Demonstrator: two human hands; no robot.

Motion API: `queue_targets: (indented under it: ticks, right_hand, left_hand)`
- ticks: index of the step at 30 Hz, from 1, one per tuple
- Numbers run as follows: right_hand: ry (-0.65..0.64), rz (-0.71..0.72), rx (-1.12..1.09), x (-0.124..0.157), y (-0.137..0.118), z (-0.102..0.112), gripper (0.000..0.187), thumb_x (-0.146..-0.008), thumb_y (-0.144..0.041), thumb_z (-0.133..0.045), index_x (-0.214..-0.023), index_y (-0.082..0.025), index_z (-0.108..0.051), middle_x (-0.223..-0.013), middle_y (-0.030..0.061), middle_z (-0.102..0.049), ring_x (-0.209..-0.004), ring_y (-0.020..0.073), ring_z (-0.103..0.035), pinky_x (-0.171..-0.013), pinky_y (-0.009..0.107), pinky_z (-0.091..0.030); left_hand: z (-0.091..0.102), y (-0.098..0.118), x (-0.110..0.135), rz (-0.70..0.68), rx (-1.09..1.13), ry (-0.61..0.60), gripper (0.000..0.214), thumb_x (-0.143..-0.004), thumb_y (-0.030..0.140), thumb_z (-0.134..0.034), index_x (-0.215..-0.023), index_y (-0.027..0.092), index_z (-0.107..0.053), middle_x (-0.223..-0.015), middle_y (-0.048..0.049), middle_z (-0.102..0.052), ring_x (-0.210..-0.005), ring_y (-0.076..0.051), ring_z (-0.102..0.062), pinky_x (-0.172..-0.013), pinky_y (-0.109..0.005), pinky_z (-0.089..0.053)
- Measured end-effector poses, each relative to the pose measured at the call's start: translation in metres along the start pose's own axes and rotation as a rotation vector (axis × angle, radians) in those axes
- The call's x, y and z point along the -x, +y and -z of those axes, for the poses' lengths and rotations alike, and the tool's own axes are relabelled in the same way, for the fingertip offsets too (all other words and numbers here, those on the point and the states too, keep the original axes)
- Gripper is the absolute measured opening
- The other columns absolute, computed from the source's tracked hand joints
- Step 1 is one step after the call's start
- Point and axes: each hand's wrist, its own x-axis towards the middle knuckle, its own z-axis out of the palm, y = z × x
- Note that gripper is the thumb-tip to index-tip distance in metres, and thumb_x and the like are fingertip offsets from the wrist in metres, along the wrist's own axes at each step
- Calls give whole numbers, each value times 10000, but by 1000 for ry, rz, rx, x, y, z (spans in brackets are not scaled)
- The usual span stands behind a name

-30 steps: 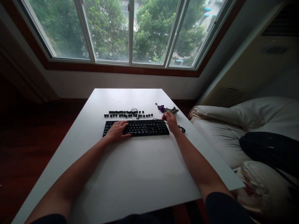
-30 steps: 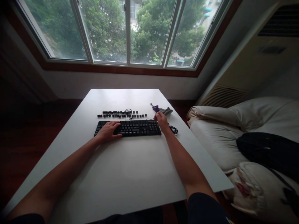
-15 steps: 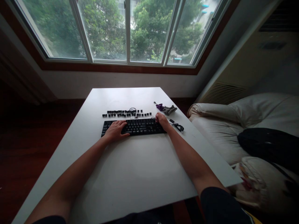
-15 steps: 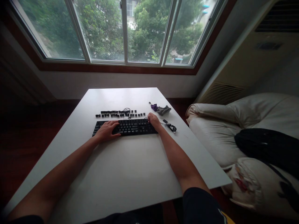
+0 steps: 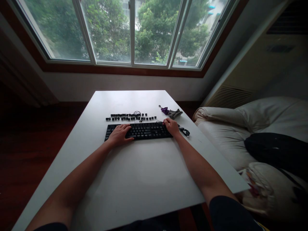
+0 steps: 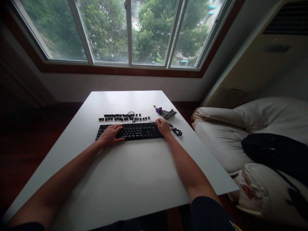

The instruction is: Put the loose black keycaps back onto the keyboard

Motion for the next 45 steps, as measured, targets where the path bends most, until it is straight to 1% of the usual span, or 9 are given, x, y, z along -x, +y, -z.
queue_targets:
  ticks: [4, 7, 12, 15, 20, 24, 30, 33, 45]
  right_hand:
    - [12, 30, -41, 4, -4, -2, 336, -964, -394, -430, -782, -230, -661, -759, 16, -727, -737, 199, -640, -736, 302, -423]
    - [-16, 15, -35, 5, -6, -3, 317, -946, -409, -466, -771, -229, -660, -739, 15, -727, -725, 205, -643, -720, 307, -422]
    - [0, 14, -21, 7, -7, -4, 316, -949, -418, -459, -791, -233, -660, -759, 17, -736, -744, 210, -649, -726, 310, -424]
    - [0, 6, -14, 8, -8, -3, 321, -948, -420, -461, -784, -233, -664, -744, 16, -733, -732, 209, -651, -721, 308, -425]
    - [57, 9, -38, 11, -10, -1, 368, -962, -439, -439, -736, -230, -640, -697, 11, -716, -694, 198, -646, -723, 301, -432]
    - [30, -10, -21, 14, -11, 0, 353, -938, -444, -472, -706, -230, -632, -637, 6, -694, -647, 197, -629, -689, 299, -429]
    - [34, 22, -29, 15, -13, 0, 359, -943, -438, -453, -735, -232, -659, -745, 15, -729, -717, 200, -645, -754, 303, -449]
    - [-2, 6, -8, 14, -14, 0, 340, -927, -446, -473, -745, -234, -666, -752, 17, -728, -720, 206, -639, -769, 310, -459]
    - [-14, -16, -2, 13, -11, -2, 335, -927, -447, -469, -754, -234, -661, -771, 24, -731, -748, 214, -641, -781, 317, -459]
  left_hand:
    - [0, -1, 2, -2, 8, 1, 687, -828, 676, -581, -1359, 242, -545, -1481, -107, -486, -1327, -345, -451, -1119, -500, -345]
    - [0, -2, 3, -3, 6, 4, 685, -827, 671, -586, -1359, 242, -544, -1482, -108, -485, -1332, -344, -448, -1118, -498, -347]
    - [1, -2, 3, -8, -4, 3, 694, -831, 679, -577, -1362, 234, -541, -1478, -110, -488, -1325, -339, -454, -1118, -494, -349]
    - [1, -2, 3, -9, -4, 6, 694, -831, 681, -576, -1361, 235, -543, -1474, -108, -493, -1321, -339, -456, -1120, -492, -348]
    - [1, -2, 4, -5, 1, 14, 690, -827, 673, -587, -1358, 235, -546, -1476, -108, -489, -1326, -340, -453, -1123, -485, -346]
    - [1, -2, 4, -3, 1, 14, 685, -830, 668, -587, -1362, 239, -544, -1477, -107, -488, -1329, -337, -451, -1127, -484, -342]
    - [2, 0, 4, 1, 7, 4, 686, -829, 666, -584, -1367, 242, -543, -1479, -110, -486, -1333, -341, -443, -1127, -495, -337]
    - [3, 0, 4, -2, 8, 0, 687, -831, 670, -577, -1368, 242, -541, -1481, -111, -484, -1336, -342, -441, -1124, -498, -338]
    - [2, -1, 3, 11, 28, -10, 692, -820, 664, -596, -1366, 242, -543, -1498, -110, -466, -1344, -347, -435, -1133, -500, -330]
